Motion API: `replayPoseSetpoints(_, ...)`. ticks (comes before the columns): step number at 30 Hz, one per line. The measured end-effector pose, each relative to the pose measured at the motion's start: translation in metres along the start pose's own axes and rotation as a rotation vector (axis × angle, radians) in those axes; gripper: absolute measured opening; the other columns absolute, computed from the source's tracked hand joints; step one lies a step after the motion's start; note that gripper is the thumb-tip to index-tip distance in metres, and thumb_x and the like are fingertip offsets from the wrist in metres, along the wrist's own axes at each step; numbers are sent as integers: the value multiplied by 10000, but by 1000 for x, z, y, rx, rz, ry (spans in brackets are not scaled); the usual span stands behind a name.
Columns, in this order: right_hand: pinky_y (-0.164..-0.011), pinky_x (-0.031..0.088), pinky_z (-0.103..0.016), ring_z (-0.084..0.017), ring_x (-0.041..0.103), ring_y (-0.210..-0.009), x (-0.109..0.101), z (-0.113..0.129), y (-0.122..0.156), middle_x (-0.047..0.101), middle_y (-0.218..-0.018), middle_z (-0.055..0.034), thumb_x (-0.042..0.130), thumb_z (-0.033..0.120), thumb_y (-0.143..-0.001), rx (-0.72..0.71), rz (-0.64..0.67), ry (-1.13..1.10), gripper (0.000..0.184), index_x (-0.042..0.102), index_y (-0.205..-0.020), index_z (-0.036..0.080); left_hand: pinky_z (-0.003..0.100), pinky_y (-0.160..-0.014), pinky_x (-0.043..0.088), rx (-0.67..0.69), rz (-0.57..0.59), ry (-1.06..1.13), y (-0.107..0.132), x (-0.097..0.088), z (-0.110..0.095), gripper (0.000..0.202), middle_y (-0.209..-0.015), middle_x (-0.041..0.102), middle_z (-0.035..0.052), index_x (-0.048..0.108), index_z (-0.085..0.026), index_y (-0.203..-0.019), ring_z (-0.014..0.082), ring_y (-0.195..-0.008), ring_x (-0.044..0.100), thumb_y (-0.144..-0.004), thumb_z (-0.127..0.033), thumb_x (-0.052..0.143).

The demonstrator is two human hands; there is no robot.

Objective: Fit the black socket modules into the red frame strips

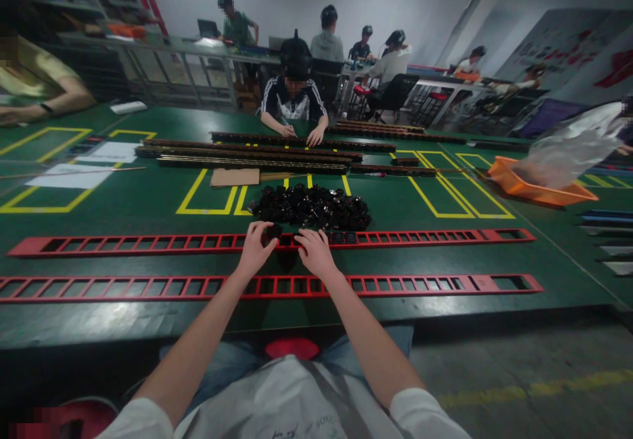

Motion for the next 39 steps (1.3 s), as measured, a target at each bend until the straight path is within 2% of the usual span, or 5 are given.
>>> replayPoseSetpoints(5,-1189,217,-531,-221,494,-1315,-1,-1,0,608,-1377,-58,526,127,-886,2,8,-12,389,653,-1230,258,379,-867,533,18,-7,30,0,5,7,406,-1120,549,61,534,-213,-1125,228,-1033,584,-751,-160,683)
replayPoseSetpoints(11,-1185,229,-526,-225,490,-1319,-2,-1,0,599,-1388,-64,529,134,-886,-4,18,-11,387,648,-1236,247,382,-876,519,34,4,-9,0,5,6,363,-1078,549,54,532,-210,-1073,228,-1009,582,-770,-235,731)
replayPoseSetpoints(19,-1191,211,-517,-216,490,-1315,-2,0,0,606,-1381,-52,511,114,-870,0,20,-11,407,646,-1231,243,423,-920,484,167,250,-107,2,12,2,359,-1089,615,46,568,-223,-1107,255,-1037,571,-789,-222,736)
replayPoseSetpoints(26,-1190,215,-516,-217,490,-1316,-2,-1,0,606,-1379,-54,516,121,-872,8,17,-24,401,650,-1227,250,467,-990,424,146,260,-224,3,13,1,453,-1184,641,54,551,-259,-1252,277,-1112,567,-830,-268,714)
replayPoseSetpoints(39,-1178,235,-522,-222,505,-1304,-1,-4,-1,616,-1364,-55,529,126,-872,5,5,-32,389,649,-1221,251,454,-1013,445,121,226,-232,3,17,3,396,-1192,639,70,565,-219,-1228,270,-1137,546,-850,-244,682)
Point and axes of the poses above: each hand's wrist, its own y-axis away from the middle knuckle, its own x-axis out of the palm, z = x × y, the point moved 1 cm from there along -y, towards the middle knuckle
